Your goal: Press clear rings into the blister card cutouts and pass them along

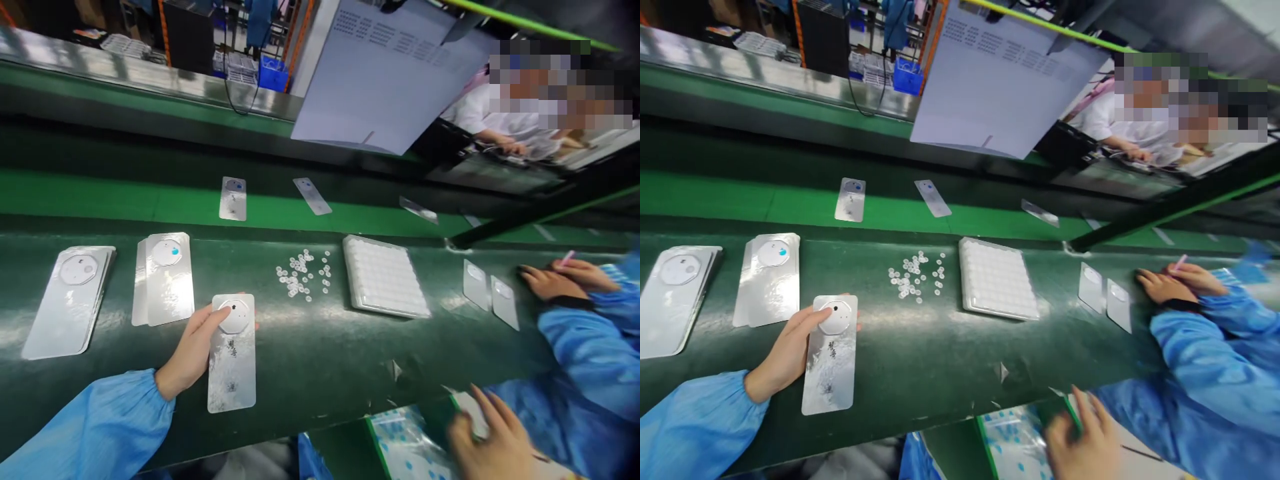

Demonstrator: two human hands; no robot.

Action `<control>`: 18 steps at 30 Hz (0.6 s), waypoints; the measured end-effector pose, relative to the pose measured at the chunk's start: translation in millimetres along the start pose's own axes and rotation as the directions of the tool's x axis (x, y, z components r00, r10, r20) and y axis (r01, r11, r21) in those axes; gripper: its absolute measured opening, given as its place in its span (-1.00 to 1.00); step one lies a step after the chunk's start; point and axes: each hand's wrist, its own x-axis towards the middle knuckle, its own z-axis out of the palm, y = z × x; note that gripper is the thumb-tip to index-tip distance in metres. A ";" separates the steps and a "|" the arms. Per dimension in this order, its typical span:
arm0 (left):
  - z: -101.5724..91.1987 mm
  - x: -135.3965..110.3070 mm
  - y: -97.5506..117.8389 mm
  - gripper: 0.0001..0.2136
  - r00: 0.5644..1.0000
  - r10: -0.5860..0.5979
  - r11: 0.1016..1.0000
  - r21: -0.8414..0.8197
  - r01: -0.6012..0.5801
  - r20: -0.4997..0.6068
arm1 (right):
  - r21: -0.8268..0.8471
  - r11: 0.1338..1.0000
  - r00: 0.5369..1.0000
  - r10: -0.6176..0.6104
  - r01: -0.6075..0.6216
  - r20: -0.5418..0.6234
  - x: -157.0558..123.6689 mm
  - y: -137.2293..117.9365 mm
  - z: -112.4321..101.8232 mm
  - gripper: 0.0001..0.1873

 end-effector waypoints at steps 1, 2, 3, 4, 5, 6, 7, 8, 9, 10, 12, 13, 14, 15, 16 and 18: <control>0.3 -0.3 0.5 -0.40 1.000 -0.004 1.000 0.016 0.004 -0.010 | -0.027 0.993 0.993 -0.112 0.111 -0.030 2.2 -20.8 19.5 -0.70; 0.5 -0.8 0.9 -0.40 1.000 -0.004 0.999 0.032 0.005 -0.018 | -0.007 0.977 0.976 -0.214 0.214 -0.026 6.8 -45.5 42.6 -0.69; 0.6 -1.3 1.5 -0.39 1.000 0.001 0.999 0.047 0.000 -0.025 | 0.069 0.953 0.954 -0.297 0.295 0.034 13.3 -71.4 66.9 -0.71; 0.7 -1.9 2.1 -0.39 1.000 0.010 0.998 0.063 -0.008 -0.030 | 0.130 0.921 0.922 -0.379 0.367 0.082 21.1 -96.0 90.1 -0.72; 0.7 -2.5 2.9 -0.40 0.999 0.020 0.997 0.075 -0.018 -0.032 | 0.156 0.892 0.890 -0.443 0.424 0.113 28.8 -117.3 110.2 -0.69; 0.7 -3.1 3.7 -0.41 0.999 0.031 0.996 0.084 -0.028 -0.033 | 0.161 0.870 0.863 -0.487 0.466 0.133 35.2 -134.0 125.8 -0.66; 0.7 -3.6 4.5 -0.42 0.999 0.040 0.995 0.088 -0.036 -0.035 | 0.161 0.854 0.844 -0.516 0.494 0.146 38.8 -145.5 136.5 -0.62; 0.7 -4.0 5.2 -0.43 0.998 0.045 0.995 0.089 -0.042 -0.037 | 0.158 0.845 0.831 -0.533 0.512 0.158 38.7 -151.9 141.9 -0.59; 0.8 -4.3 5.7 -0.45 0.998 0.048 0.995 0.088 -0.045 -0.038 | 0.155 0.833 0.816 -0.552 0.531 0.173 34.4 -153.8 142.5 -0.56; 0.9 -4.5 5.9 -0.46 0.998 0.051 0.995 0.085 -0.047 -0.041 | 0.147 0.816 0.793 -0.578 0.559 0.193 25.7 -152.1 138.9 -0.55; 1.0 -4.3 5.2 -0.48 0.997 0.054 0.996 0.071 -0.051 -0.050 | 0.099 0.759 0.719 -0.644 0.643 0.262 -1.6 -142.2 122.4 -0.52; 0.8 -3.8 4.3 -0.49 0.997 0.058 0.997 0.061 -0.054 -0.055 | 0.074 0.721 0.672 -0.674 0.689 0.306 -17.8 -136.1 111.5 -0.49; 0.5 -3.1 2.9 -0.50 0.996 0.062 0.997 0.049 -0.059 -0.062 | 0.060 0.680 0.623 -0.700 0.731 0.348 -33.9 -130.2 100.2 -0.45; -0.1 -2.3 1.2 -0.50 0.995 0.069 0.997 0.037 -0.067 -0.067 | 0.063 0.644 0.578 -0.721 0.762 0.382 -48.8 -124.9 89.4 -0.40; -0.8 -1.3 -0.8 -0.50 0.995 0.077 0.997 0.025 -0.075 -0.067 | 0.091 0.616 0.537 -0.741 0.782 0.402 -61.5 -120.5 80.0 -0.38; -2.6 0.6 -4.7 -0.51 0.994 0.090 0.996 0.009 -0.090 -0.061 | 0.190 0.565 0.463 -0.791 0.803 0.399 -79.1 -114.2 66.4 -0.47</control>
